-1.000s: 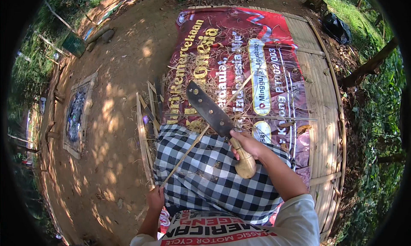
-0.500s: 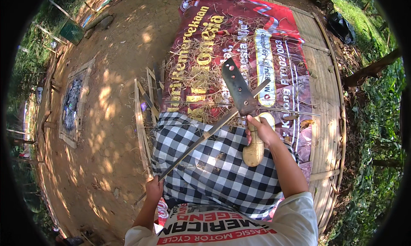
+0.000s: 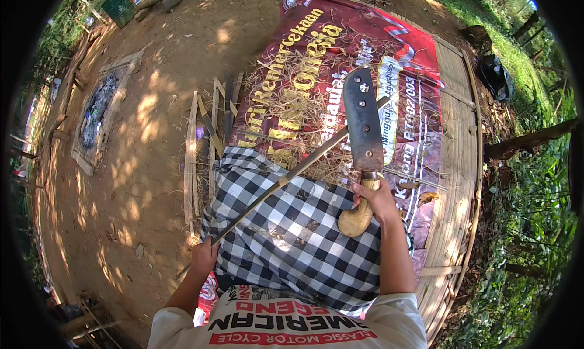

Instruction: The person shaves a long piece of wood using a large blade, scraping the surface repeatedly to smooth or thin it.

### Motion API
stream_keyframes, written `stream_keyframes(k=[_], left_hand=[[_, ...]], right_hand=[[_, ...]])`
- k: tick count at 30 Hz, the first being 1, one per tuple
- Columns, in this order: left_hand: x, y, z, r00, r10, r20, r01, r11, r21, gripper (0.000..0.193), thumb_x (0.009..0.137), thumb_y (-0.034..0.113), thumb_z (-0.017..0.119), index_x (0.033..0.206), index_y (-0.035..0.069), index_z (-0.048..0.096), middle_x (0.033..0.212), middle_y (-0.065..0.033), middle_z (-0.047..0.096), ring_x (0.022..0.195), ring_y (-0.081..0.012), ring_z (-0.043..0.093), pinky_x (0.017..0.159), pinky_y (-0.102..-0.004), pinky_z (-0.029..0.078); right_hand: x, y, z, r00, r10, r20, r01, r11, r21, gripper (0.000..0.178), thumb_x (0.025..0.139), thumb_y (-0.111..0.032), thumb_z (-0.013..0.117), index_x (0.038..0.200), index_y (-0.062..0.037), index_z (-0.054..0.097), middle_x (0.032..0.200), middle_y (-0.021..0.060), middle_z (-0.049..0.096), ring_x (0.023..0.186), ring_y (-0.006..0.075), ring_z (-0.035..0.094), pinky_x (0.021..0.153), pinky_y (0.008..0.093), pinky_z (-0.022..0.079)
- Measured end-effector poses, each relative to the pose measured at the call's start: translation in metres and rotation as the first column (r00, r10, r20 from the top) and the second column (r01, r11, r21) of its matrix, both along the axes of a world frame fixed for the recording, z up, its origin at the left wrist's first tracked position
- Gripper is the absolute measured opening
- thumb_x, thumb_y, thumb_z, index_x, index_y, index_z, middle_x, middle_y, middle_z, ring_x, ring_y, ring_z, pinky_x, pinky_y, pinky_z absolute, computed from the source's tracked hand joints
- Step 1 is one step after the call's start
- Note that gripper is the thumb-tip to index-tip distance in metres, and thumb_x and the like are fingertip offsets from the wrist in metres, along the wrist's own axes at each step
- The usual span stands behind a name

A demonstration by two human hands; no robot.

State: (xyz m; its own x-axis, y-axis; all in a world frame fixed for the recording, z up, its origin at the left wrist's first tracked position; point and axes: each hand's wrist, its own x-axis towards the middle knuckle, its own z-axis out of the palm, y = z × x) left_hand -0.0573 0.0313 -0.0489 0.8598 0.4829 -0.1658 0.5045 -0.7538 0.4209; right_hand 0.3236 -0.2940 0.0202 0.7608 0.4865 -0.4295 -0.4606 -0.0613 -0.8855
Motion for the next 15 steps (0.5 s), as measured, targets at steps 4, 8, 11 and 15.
stream_keyframes(k=[4,8,11,15], left_hand=[[0.003,-0.004,0.004,1.000,-0.001,0.020,0.000,0.998,0.058,0.025,0.089,0.020,0.060,0.096,-0.004,0.057,0.062,-0.0238,0.058,0.060,-0.0430,0.061,0.052,-0.0486,0.047],[-0.002,0.000,-0.009,0.999,-0.035,0.038,0.032,0.998,0.061,0.024,0.088,0.020,0.060,0.095,-0.003,0.056,0.062,-0.0235,0.059,0.060,-0.0431,0.061,0.053,-0.0493,0.048],[-0.004,0.007,-0.019,0.998,-0.046,0.043,0.044,0.998,0.036,0.023,0.088,0.020,0.060,0.093,-0.002,0.055,0.062,-0.0235,0.059,0.060,-0.0433,0.061,0.054,-0.0500,0.048],[-0.005,0.009,-0.025,0.997,-0.051,0.062,0.050,0.998,0.023,0.022,0.089,0.020,0.058,0.091,-0.002,0.054,0.061,-0.0242,0.058,0.059,-0.0444,0.060,0.053,-0.0506,0.046]], right_hand=[[0.006,-0.008,-0.001,0.977,-0.092,-0.193,0.122,0.981,0.148,0.020,0.084,-0.012,0.069,0.090,-0.0001,0.055,0.064,0.0071,0.055,0.050,0.0166,0.054,0.046,0.0315,0.046],[0.014,-0.004,0.001,0.996,-0.066,0.060,0.061,0.995,0.078,0.017,0.084,-0.012,0.069,0.086,-0.0009,0.057,0.062,0.0059,0.056,0.049,0.0154,0.054,0.046,0.0304,0.045],[0.022,0.000,0.007,0.978,-0.058,0.202,0.065,0.997,-0.029,0.014,0.084,-0.009,0.070,0.082,-0.0016,0.058,0.060,0.0050,0.057,0.048,0.0144,0.054,0.047,0.0296,0.045],[0.016,0.008,0.002,0.988,-0.053,0.148,0.062,0.996,-0.058,0.011,0.081,-0.001,0.068,0.083,-0.0003,0.057,0.061,0.0069,0.057,0.049,0.0167,0.055,0.048,0.0306,0.046]])
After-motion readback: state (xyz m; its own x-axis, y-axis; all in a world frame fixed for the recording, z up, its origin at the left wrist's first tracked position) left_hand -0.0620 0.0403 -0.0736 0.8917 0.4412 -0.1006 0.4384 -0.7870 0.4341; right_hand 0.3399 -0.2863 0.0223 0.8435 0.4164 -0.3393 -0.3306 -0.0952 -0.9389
